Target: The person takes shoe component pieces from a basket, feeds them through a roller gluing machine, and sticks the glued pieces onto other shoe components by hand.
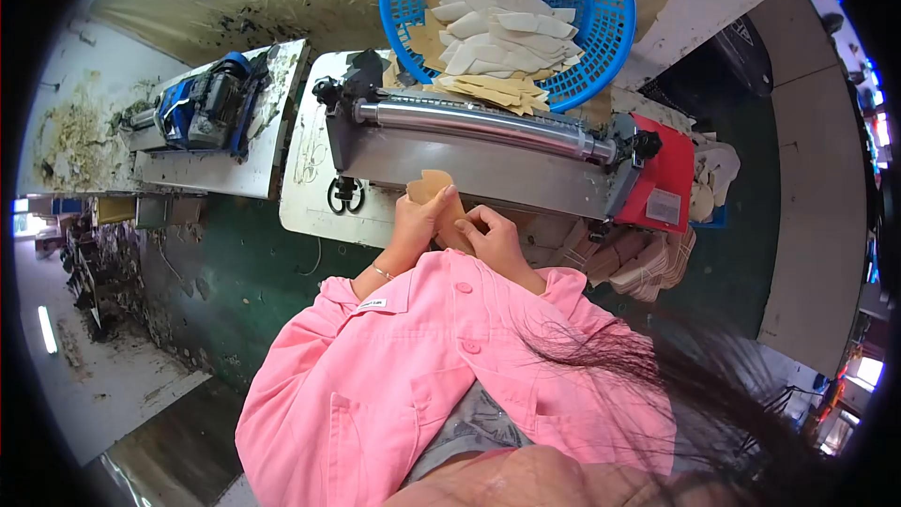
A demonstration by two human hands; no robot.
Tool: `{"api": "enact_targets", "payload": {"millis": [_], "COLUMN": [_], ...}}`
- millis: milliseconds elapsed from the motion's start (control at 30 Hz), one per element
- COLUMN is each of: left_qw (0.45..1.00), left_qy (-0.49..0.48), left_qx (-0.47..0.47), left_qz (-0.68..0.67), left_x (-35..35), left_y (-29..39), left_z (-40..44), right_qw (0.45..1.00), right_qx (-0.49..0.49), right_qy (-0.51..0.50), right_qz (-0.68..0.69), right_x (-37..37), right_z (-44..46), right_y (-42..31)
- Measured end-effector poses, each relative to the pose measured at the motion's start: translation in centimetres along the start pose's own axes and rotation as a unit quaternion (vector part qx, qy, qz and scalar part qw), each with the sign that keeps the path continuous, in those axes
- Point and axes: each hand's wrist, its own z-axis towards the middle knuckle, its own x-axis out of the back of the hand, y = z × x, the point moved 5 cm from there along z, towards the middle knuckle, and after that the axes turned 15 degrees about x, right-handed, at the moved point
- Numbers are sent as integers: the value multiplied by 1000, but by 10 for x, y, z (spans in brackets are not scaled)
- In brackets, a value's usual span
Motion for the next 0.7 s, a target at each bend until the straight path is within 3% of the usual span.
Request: {"api": "enact_targets", "payload": {"millis": [100, 167, 200, 300, 333, 433, 467, 567, 600, 700], "left_qw": [993, 981, 985, 990, 990, 993, 993, 994, 994, 994], "left_qy": [-80, -131, -105, -56, -57, -39, -36, -22, -17, -25], "left_qx": [26, 32, 37, 45, 45, 42, 38, 52, 63, 76], "left_qz": [-82, -138, -133, -121, -119, -104, -103, -89, -89, -71], "left_x": [1, 3, 11, 37, 43, 45, 44, 42, 37, 25], "left_y": [1, 1, 1, 4, 3, -3, -8, -6, 3, 7], "left_z": [-6, -13, -13, -9, -6, 3, 8, 14, 10, 12], "right_qw": [995, 987, 977, 987, 986, 988, 981, 959, 949, 993], "right_qx": [-21, -21, -22, -31, -90, -52, 10, -53, -87, -86], "right_qy": [75, 153, 195, 34, -64, 35, 165, 141, 78, -4], "right_qz": [68, -31, -82, -153, -127, -143, -97, -240, -292, -75], "right_x": [5, 27, 40, 48, 40, 25, 25, 44, 42, 22], "right_z": [1, 5, 8, 22, 27, 63, 75, 69, 57, 25], "right_y": [16, 8, 2, 16, 28, 37, 63, 13, -2, -22]}}
